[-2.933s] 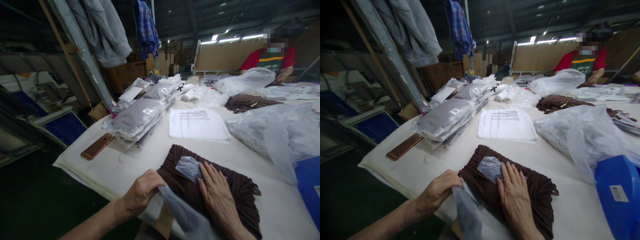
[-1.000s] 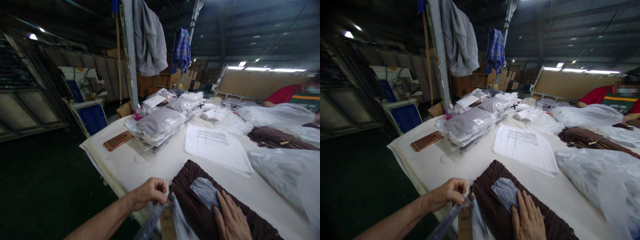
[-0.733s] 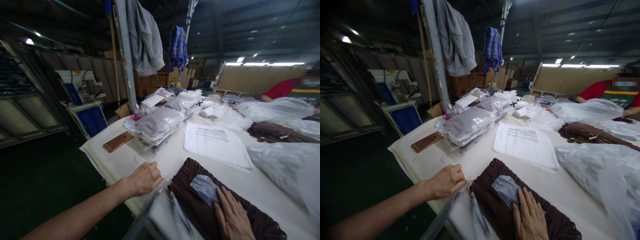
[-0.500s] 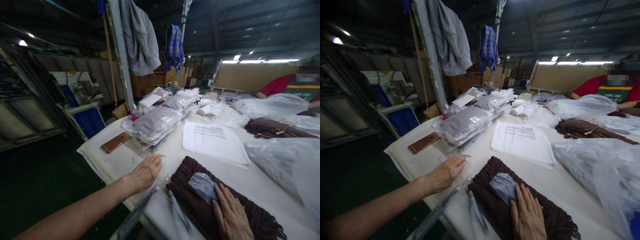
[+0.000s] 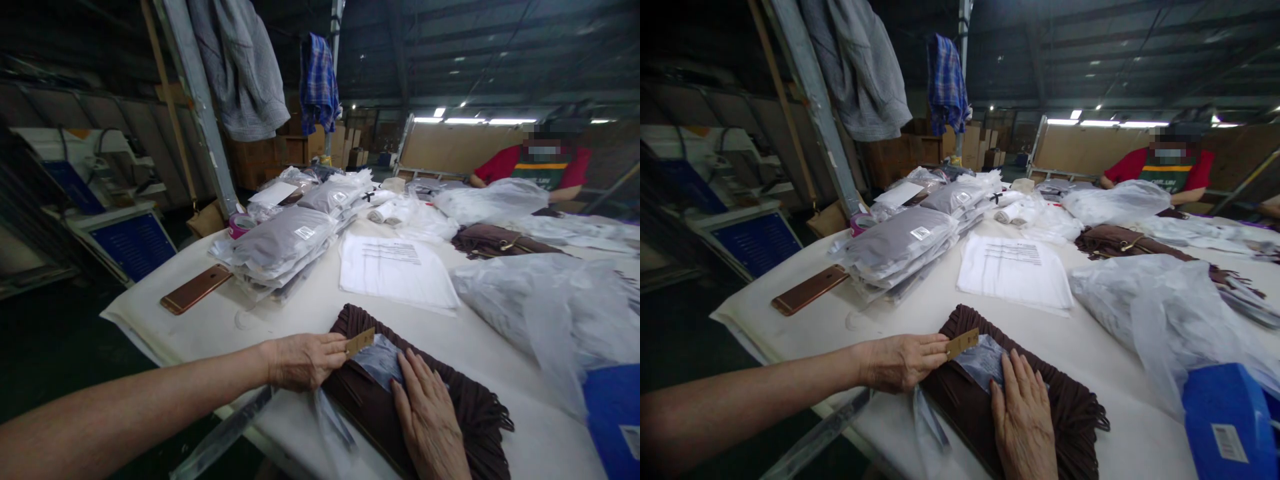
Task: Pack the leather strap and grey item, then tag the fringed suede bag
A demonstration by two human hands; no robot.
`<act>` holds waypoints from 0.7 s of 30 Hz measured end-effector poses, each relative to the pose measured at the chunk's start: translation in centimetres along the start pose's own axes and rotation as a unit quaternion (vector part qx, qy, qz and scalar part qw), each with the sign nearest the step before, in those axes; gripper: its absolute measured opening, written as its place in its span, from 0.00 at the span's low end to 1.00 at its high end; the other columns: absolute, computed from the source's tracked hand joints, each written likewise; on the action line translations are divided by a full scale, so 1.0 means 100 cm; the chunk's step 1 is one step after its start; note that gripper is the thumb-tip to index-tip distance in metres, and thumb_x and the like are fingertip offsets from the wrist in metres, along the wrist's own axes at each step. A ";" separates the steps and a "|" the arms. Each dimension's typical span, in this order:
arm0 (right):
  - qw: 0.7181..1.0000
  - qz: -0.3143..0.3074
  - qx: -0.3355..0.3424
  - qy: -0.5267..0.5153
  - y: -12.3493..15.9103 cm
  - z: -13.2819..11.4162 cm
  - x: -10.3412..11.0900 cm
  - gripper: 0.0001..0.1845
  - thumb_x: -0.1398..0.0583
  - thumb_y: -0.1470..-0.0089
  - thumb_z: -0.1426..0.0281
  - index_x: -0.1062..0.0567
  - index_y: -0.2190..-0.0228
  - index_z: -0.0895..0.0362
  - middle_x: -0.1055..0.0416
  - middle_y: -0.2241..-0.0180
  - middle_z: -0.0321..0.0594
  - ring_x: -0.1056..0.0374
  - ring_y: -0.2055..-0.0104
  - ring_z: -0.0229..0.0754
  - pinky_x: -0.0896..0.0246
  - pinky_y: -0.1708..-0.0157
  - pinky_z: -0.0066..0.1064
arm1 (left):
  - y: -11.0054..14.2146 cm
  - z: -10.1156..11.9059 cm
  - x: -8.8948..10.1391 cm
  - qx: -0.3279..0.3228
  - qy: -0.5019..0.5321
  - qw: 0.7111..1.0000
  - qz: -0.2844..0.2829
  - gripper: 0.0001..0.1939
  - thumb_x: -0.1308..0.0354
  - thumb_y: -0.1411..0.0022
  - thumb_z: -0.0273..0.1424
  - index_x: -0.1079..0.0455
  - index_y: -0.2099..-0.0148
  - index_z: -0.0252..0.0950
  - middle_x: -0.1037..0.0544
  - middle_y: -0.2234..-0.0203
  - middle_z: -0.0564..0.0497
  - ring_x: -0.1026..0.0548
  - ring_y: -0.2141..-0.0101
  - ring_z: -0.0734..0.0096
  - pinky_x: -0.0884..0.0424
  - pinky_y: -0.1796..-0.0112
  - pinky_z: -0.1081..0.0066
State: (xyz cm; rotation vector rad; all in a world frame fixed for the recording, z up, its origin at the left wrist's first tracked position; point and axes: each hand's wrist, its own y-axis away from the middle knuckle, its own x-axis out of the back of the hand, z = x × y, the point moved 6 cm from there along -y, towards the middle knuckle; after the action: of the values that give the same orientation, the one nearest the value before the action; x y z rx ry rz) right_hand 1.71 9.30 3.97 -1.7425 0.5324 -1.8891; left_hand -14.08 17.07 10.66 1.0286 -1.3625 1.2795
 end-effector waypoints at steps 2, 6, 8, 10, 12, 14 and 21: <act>1.000 0.000 -0.004 -0.004 0.000 0.000 0.000 0.28 0.56 0.40 0.64 0.49 0.41 0.61 0.38 0.45 0.50 0.44 0.43 0.49 0.49 0.47 0.43 | 0.000 -0.005 0.001 0.017 0.056 0.998 -0.014 0.15 0.53 0.43 0.18 0.27 0.72 0.36 0.25 0.67 0.43 0.29 0.59 0.63 0.39 0.46 0.63; 1.000 -0.008 -0.024 -0.017 0.000 0.001 -0.001 0.27 0.56 0.40 0.63 0.47 0.42 0.62 0.38 0.45 0.50 0.44 0.43 0.49 0.50 0.46 0.44 | -0.001 -0.005 -0.006 0.025 0.097 0.995 -0.027 0.13 0.53 0.47 0.19 0.34 0.77 0.38 0.29 0.74 0.45 0.30 0.68 0.65 0.33 0.54 0.64; 0.999 -0.010 -0.025 -0.020 0.000 0.001 -0.001 0.27 0.55 0.40 0.63 0.46 0.42 0.61 0.39 0.45 0.50 0.44 0.43 0.48 0.51 0.45 0.44 | -0.004 -0.006 -0.010 0.058 0.113 0.992 0.001 0.10 0.54 0.46 0.20 0.36 0.75 0.37 0.31 0.74 0.46 0.32 0.71 0.67 0.30 0.62 0.67; 1.000 -0.008 -0.024 -0.018 0.000 0.000 0.000 0.27 0.55 0.40 0.63 0.46 0.43 0.62 0.39 0.45 0.50 0.45 0.42 0.48 0.51 0.45 0.43 | -0.005 -0.014 -0.010 0.149 0.179 0.969 0.084 0.09 0.54 0.45 0.22 0.37 0.73 0.37 0.32 0.72 0.48 0.33 0.70 0.69 0.32 0.67 0.71; 1.000 -0.007 -0.025 -0.017 0.000 0.000 0.000 0.26 0.55 0.40 0.63 0.45 0.43 0.62 0.38 0.45 0.50 0.44 0.43 0.48 0.51 0.45 0.43 | -0.002 -0.027 -0.011 0.261 0.244 0.916 0.182 0.06 0.53 0.45 0.22 0.37 0.71 0.36 0.33 0.71 0.50 0.33 0.69 0.71 0.33 0.66 0.73; 0.999 -0.008 -0.026 -0.017 0.000 0.001 0.000 0.26 0.56 0.40 0.63 0.44 0.44 0.62 0.38 0.45 0.50 0.44 0.43 0.48 0.51 0.45 0.43 | 0.005 -0.037 -0.015 0.348 0.269 0.863 0.249 0.05 0.50 0.48 0.21 0.37 0.69 0.36 0.34 0.71 0.51 0.33 0.67 0.71 0.34 0.64 0.72; 0.999 -0.013 -0.031 -0.019 0.000 0.002 -0.002 0.25 0.56 0.40 0.63 0.40 0.46 0.64 0.38 0.45 0.52 0.44 0.43 0.48 0.52 0.45 0.43 | 0.023 -0.049 -0.027 0.432 0.314 0.783 0.317 0.04 0.46 0.45 0.28 0.32 0.66 0.33 0.31 0.71 0.51 0.30 0.71 0.73 0.32 0.68 0.73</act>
State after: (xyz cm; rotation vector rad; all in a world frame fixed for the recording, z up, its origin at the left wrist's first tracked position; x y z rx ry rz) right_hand 1.92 9.39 3.84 -1.8296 0.5621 -1.8724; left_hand -15.42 22.09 7.48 0.5487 -0.5388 2.6179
